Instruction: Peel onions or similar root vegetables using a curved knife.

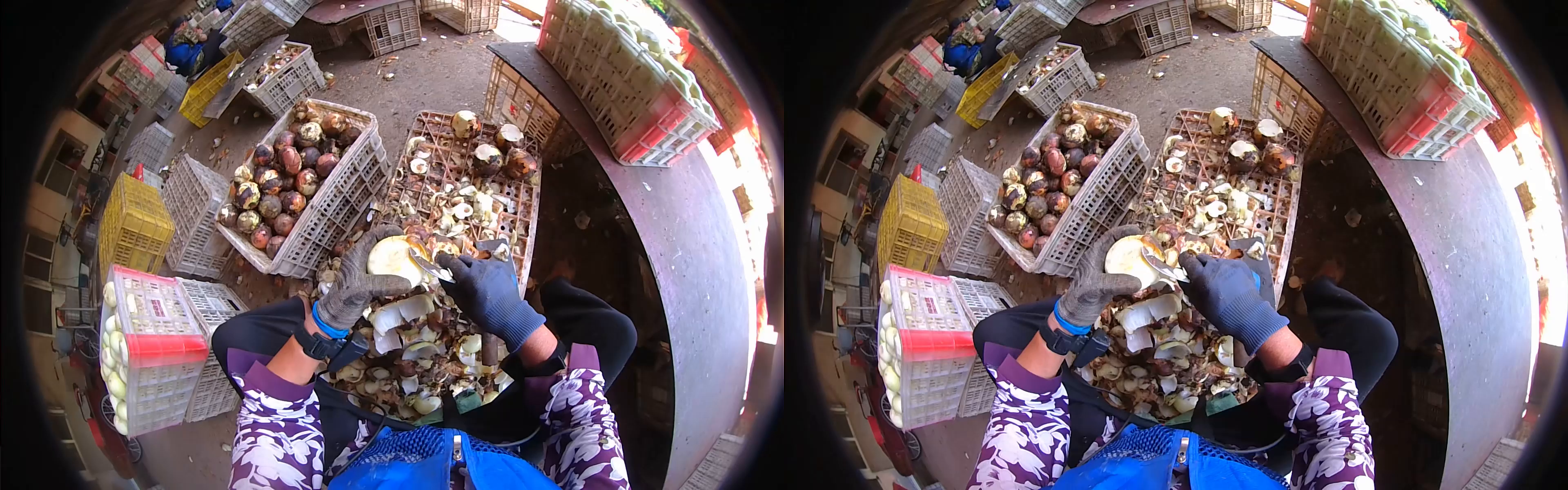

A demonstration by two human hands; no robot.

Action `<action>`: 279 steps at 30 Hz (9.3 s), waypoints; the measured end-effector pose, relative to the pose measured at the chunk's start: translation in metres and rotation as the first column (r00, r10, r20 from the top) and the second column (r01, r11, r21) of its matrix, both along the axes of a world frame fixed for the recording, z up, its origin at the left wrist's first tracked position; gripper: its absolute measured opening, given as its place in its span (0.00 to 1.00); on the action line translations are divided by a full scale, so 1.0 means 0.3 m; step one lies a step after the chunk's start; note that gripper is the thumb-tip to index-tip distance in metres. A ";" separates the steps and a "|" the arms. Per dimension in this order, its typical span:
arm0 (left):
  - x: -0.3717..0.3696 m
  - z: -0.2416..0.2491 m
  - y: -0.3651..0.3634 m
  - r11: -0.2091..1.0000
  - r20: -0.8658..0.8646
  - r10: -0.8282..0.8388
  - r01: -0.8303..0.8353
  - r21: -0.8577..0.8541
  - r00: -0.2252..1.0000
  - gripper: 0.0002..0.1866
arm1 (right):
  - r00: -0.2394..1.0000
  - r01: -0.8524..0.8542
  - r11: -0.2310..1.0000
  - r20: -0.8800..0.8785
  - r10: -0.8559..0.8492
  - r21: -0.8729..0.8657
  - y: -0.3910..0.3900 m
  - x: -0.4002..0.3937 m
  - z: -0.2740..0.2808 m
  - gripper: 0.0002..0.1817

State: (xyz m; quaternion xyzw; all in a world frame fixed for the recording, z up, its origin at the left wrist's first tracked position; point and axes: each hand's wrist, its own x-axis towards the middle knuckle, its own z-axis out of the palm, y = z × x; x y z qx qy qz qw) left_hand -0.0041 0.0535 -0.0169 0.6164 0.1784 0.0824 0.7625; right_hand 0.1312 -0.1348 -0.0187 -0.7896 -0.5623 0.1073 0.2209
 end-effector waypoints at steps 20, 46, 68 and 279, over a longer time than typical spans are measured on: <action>0.013 0.011 -0.061 0.990 0.056 0.019 -0.011 -0.140 0.998 0.38 | 1.000 -0.005 1.000 0.026 0.005 -0.006 0.011 -0.021 -0.003 0.17; 0.005 0.031 -0.037 0.974 0.143 0.043 -0.010 -0.227 0.989 0.44 | 0.305 0.216 0.976 -0.952 -0.032 0.036 0.000 -0.043 0.001 0.13; -0.005 0.010 -0.033 0.860 -0.044 -0.220 0.215 0.464 0.975 0.47 | 0.354 0.144 0.989 -0.932 -0.073 -0.023 -0.001 -0.006 0.034 0.11; 0.047 0.033 -0.160 0.971 0.123 0.226 -0.233 0.047 0.966 0.37 | 0.339 0.576 0.795 -0.941 -0.021 0.190 0.082 -0.055 -0.004 0.13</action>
